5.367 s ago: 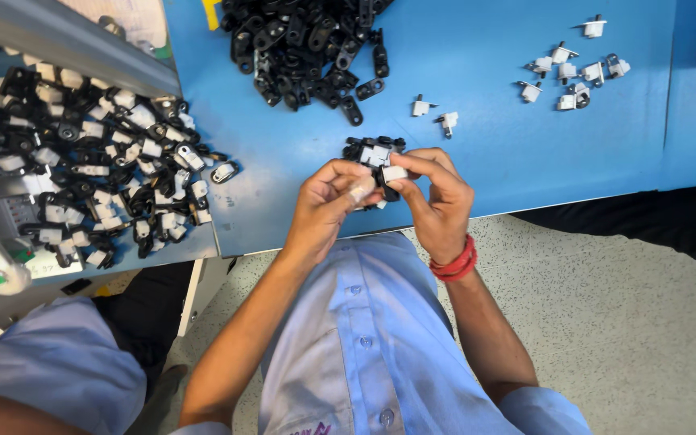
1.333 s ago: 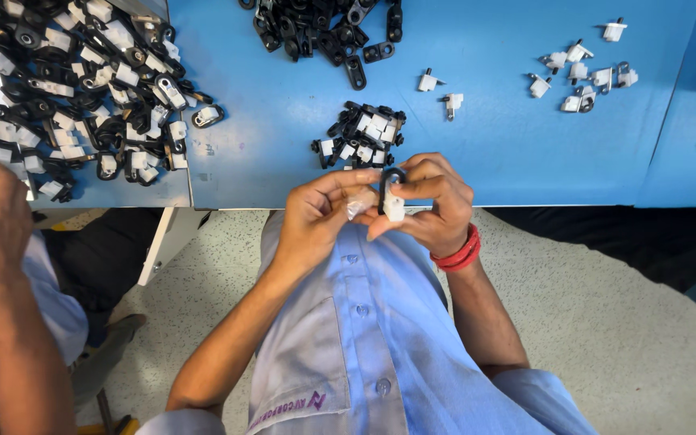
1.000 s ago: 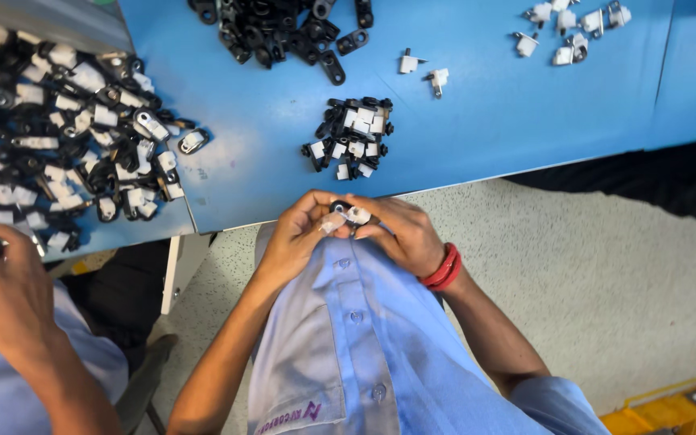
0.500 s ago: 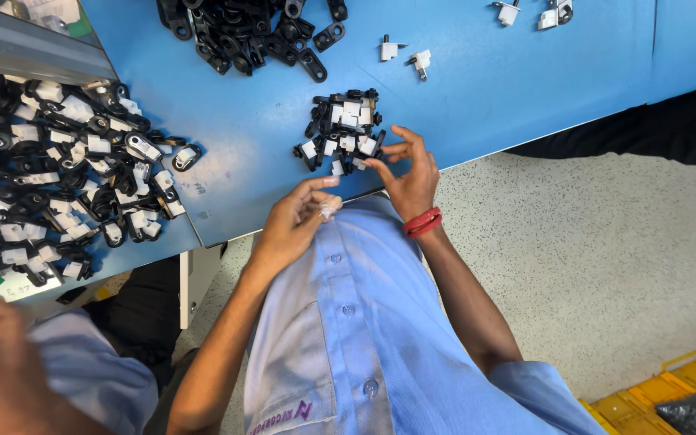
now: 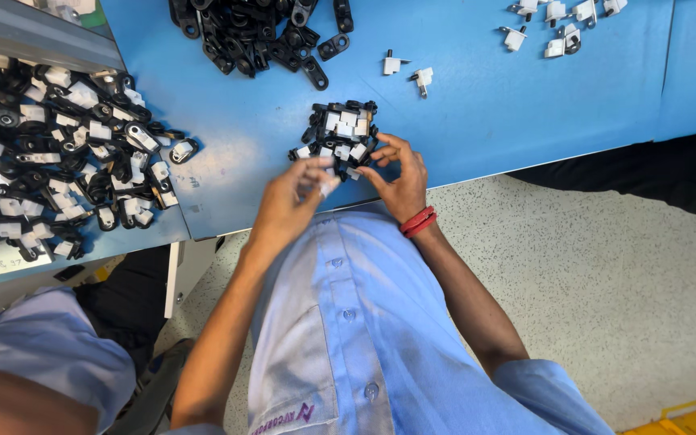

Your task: The person repeatedly picks a black plastic housing and a white plastic insert from piles on a blue workbench, presses them together by hand, and places the assembled unit into a growing pile. The process is repeated continuously throughout the clip.

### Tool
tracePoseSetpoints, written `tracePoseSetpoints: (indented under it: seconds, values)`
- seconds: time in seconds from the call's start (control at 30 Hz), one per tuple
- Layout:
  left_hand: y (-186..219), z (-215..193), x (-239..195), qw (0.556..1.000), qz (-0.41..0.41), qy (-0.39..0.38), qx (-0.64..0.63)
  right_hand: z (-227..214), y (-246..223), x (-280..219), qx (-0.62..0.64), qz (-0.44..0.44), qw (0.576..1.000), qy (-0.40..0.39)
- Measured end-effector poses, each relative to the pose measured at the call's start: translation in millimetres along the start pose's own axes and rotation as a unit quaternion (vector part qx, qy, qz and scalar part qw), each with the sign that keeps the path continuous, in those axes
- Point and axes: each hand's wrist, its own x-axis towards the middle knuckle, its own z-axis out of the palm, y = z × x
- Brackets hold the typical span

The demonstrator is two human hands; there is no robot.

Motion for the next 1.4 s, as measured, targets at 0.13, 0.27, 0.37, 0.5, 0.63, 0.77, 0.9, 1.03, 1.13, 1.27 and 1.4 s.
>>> tracePoseSetpoints:
  seconds: [0.13,0.27,0.37,0.5,0.63,0.77,0.9,1.03,1.13,1.27,1.4]
  values:
    - [5.1,-10.9,46.2,0.972,0.133,0.155,0.113,-8.8,16.6,9.4,0.083,0.071,0.994,0.006]
    - [2.3,-22.7,103.7,0.912,0.227,0.234,0.249,-23.5,51.1,58.1,0.018,0.041,0.988,0.149]
    - [-8.8,-16.2,138.0,0.904,0.099,0.214,0.358,-25.1,72.1,98.1,-0.093,0.016,0.987,0.132]
    - [-30.4,1.5,162.5,0.903,0.052,0.249,0.347,-19.7,75.7,99.4,-0.045,0.096,0.994,0.035]
    - [-29.3,8.2,162.1,0.946,0.08,0.24,0.202,-25.3,48.3,83.7,0.051,0.16,0.986,-0.013]
    - [2.9,-9.2,113.5,0.97,0.157,0.183,0.017,-50.1,-11.6,69.0,0.069,0.043,0.995,0.064]
    - [35.7,-7.1,36.8,0.97,0.18,0.079,-0.145,-56.6,-80.6,46.3,0.214,-0.059,0.974,0.046]
    - [59.2,-1.8,-3.2,0.946,0.218,0.037,-0.237,-55.1,-129.2,35.5,0.1,-0.111,0.986,0.075]
    - [56.9,1.0,-13.0,0.902,0.204,-0.018,-0.381,-60.1,-140.5,34.2,0.217,-0.052,0.973,0.054]
    - [37.7,5.7,-16.1,0.834,0.059,-0.125,-0.535,-83.6,-134.5,33.1,0.3,-0.057,0.951,-0.059]
    - [31.1,14.5,-25.2,0.66,-0.076,-0.285,-0.69,-105.9,-135.9,38.2,0.3,-0.166,0.932,-0.122]
